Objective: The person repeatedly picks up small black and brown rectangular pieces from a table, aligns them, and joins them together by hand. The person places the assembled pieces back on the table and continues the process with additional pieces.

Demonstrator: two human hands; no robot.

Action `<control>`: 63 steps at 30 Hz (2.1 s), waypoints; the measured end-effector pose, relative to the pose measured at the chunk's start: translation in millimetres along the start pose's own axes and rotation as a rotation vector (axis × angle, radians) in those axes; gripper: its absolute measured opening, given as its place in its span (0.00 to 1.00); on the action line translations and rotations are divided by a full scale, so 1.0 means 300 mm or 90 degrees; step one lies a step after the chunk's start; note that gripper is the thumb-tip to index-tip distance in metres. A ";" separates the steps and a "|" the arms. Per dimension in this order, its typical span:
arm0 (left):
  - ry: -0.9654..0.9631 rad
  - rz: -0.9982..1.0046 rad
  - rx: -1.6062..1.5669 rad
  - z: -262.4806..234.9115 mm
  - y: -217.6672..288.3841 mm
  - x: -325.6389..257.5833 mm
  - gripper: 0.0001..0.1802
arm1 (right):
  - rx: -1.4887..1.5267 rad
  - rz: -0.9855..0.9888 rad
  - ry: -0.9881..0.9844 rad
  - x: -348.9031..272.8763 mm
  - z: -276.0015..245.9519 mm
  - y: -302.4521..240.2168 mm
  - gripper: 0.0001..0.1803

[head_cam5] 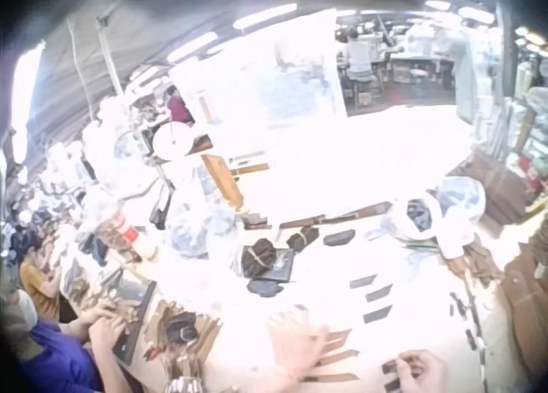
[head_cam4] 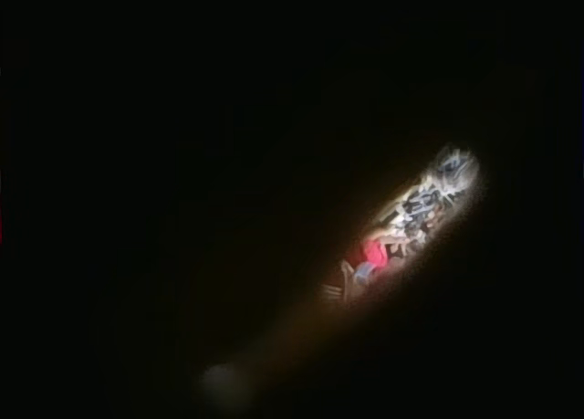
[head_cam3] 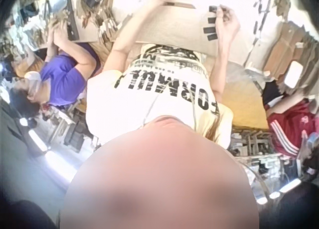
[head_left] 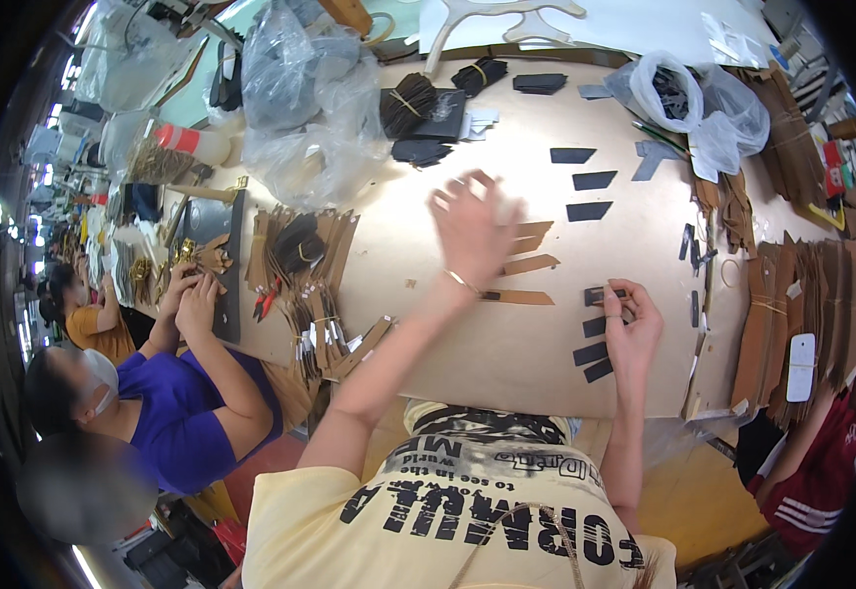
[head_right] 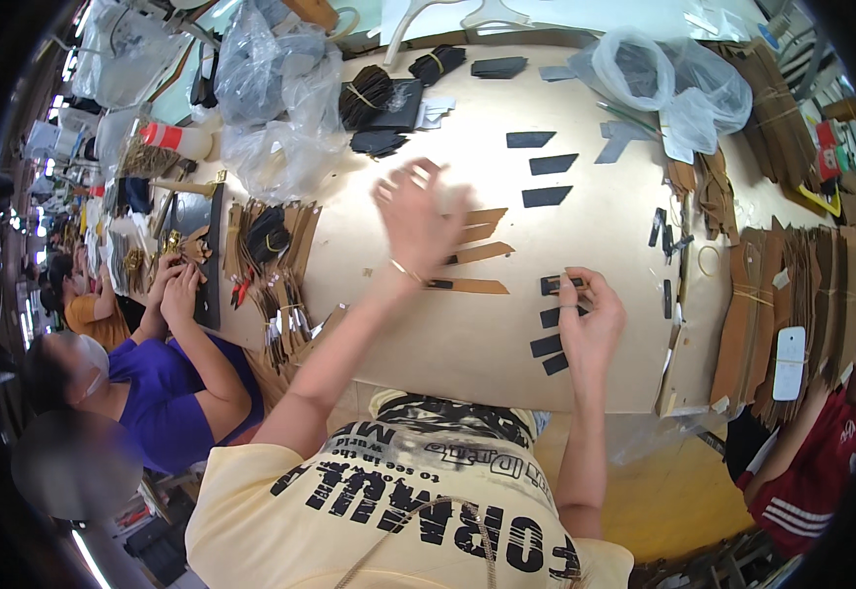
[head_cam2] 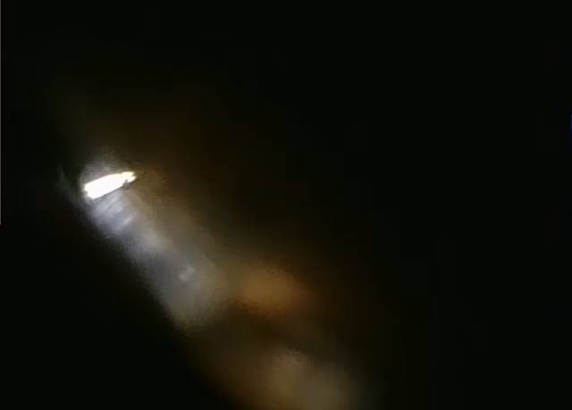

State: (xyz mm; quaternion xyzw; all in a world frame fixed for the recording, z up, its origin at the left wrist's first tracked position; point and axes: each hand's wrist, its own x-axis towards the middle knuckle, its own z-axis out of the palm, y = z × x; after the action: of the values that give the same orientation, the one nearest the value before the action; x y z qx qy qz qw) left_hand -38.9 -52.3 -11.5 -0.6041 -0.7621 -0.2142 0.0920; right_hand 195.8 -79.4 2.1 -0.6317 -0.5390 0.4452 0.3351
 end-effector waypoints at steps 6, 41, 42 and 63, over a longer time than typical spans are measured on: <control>0.028 0.107 0.030 0.078 -0.229 0.264 0.11 | -0.020 -0.007 0.005 0.003 0.003 0.007 0.08; -0.211 0.665 -0.224 0.019 0.113 -0.068 0.12 | -0.165 -0.261 -0.110 -0.006 -0.074 0.014 0.20; -0.214 0.665 -0.220 0.018 0.116 -0.067 0.13 | -0.193 -0.279 -0.125 -0.019 -0.079 0.011 0.21; -0.183 0.436 -0.048 -0.046 0.235 -0.300 0.17 | -0.483 -0.344 -0.042 0.075 -0.091 -0.034 0.16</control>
State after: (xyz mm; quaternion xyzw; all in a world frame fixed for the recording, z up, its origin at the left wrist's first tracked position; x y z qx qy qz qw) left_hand 49.8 -125.0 -20.0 -0.8507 -0.5129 -0.1119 0.0282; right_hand 217.5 -53.9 17.2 -0.5320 -0.8194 0.1330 0.1670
